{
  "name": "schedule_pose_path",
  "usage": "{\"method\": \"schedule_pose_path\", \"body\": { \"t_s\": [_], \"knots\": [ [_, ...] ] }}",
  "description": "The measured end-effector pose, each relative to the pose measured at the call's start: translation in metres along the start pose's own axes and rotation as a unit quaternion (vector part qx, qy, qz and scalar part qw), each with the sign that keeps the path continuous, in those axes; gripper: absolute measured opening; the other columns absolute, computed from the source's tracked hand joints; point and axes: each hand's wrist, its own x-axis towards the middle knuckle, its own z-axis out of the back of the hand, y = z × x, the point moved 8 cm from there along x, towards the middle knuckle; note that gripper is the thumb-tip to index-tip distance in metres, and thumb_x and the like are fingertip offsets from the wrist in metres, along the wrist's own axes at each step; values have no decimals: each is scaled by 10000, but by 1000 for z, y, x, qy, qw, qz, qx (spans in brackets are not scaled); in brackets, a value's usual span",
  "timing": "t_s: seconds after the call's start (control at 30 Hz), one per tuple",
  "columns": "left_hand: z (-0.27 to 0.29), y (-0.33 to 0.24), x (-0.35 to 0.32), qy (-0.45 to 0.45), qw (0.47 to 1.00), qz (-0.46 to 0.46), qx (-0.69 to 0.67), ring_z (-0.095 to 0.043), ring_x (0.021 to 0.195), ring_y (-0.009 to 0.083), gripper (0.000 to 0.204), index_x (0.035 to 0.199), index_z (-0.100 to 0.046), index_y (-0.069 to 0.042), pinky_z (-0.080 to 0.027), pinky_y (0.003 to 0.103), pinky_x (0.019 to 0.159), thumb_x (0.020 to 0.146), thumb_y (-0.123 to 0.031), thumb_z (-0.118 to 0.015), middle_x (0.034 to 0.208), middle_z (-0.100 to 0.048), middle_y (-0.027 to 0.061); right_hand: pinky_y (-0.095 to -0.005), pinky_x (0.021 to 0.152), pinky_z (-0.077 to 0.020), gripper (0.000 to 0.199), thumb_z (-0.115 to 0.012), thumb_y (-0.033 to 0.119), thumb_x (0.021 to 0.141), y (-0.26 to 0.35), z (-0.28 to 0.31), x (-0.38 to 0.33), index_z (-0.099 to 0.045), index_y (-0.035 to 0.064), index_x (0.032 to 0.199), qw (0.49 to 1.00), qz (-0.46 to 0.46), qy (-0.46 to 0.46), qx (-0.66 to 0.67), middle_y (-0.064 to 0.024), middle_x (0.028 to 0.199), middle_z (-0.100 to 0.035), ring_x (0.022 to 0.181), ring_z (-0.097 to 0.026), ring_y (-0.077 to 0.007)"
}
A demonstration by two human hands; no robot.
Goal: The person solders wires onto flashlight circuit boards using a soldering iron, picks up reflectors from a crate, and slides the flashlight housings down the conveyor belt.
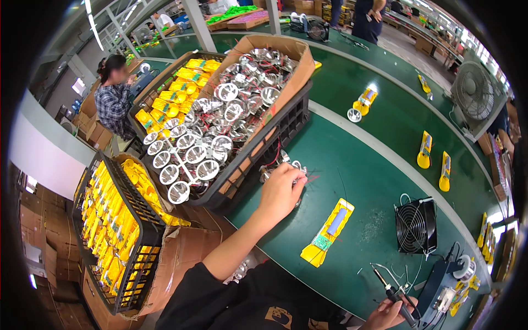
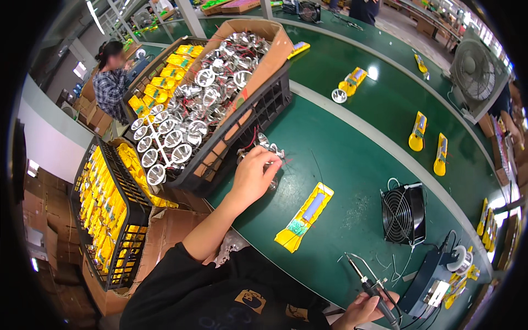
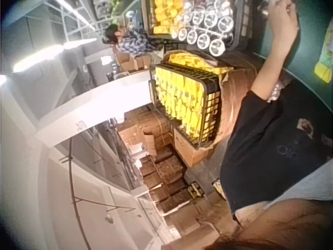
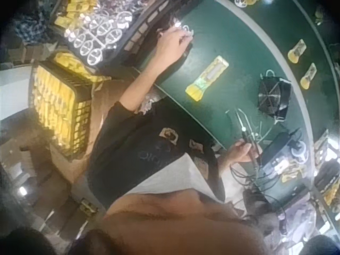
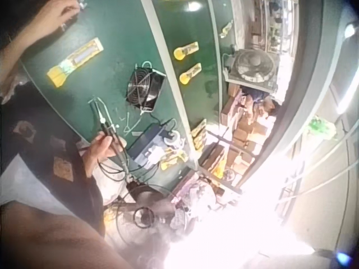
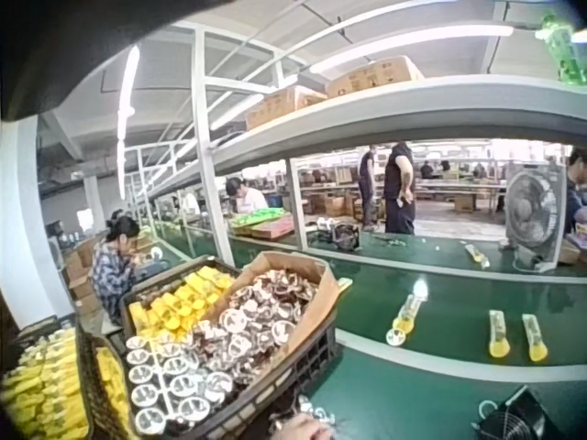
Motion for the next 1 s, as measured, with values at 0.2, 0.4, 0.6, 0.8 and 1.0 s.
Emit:
{"method": "schedule_pose_path", "body": {
  "t_s": [0.2,0.4,0.6,0.8,1.0],
  "knots": [
    [18,-13,-4,-81,994,-72,-11,-490,742,295,76,823,-490,-16,-397,354,645,792,-80,-518,799,-511,115,-136,350,-268,283,-549,221,805,1,-16,11,-368,13,867,993,29,91,65,-46,650,-427,403,-364,-32],
    [40,-18,-69,-79,969,11,-234,-456,620,49,31,839,-449,-3,-380,190,554,855,-30,-451,715,-498,29,-135,306,-304,408,-646,292,738,-7,-18,12,-352,19,813,996,28,83,30,-40,570,-449,361,-420,-52],
    [8,-18,-126,44,958,184,-216,-435,452,63,84,737,-544,-25,-332,207,422,768,-76,-603,539,-497,5,-123,305,-310,408,-647,296,741,-14,-23,11,-347,27,803,994,29,103,9,-39,564,-452,358,-428,-47],
    [-5,-33,-135,39,962,197,-185,-377,445,56,88,700,-548,-25,-285,207,407,725,-30,-632,499,-424,0,-146,346,-314,394,-628,297,742,-17,-35,7,-326,44,768,989,9,143,26,-35,550,-434,363,-390,-63],
    [-8,-39,-134,23,980,146,-130,-416,463,93,104,710,-558,-30,-330,232,421,700,-48,-660,792,-511,62,-207,552,-334,411,-605,337,728,20,-90,-8,-330,33,757,970,98,221,-36,-31,659,-339,496,-384,-104]
  ]
}}
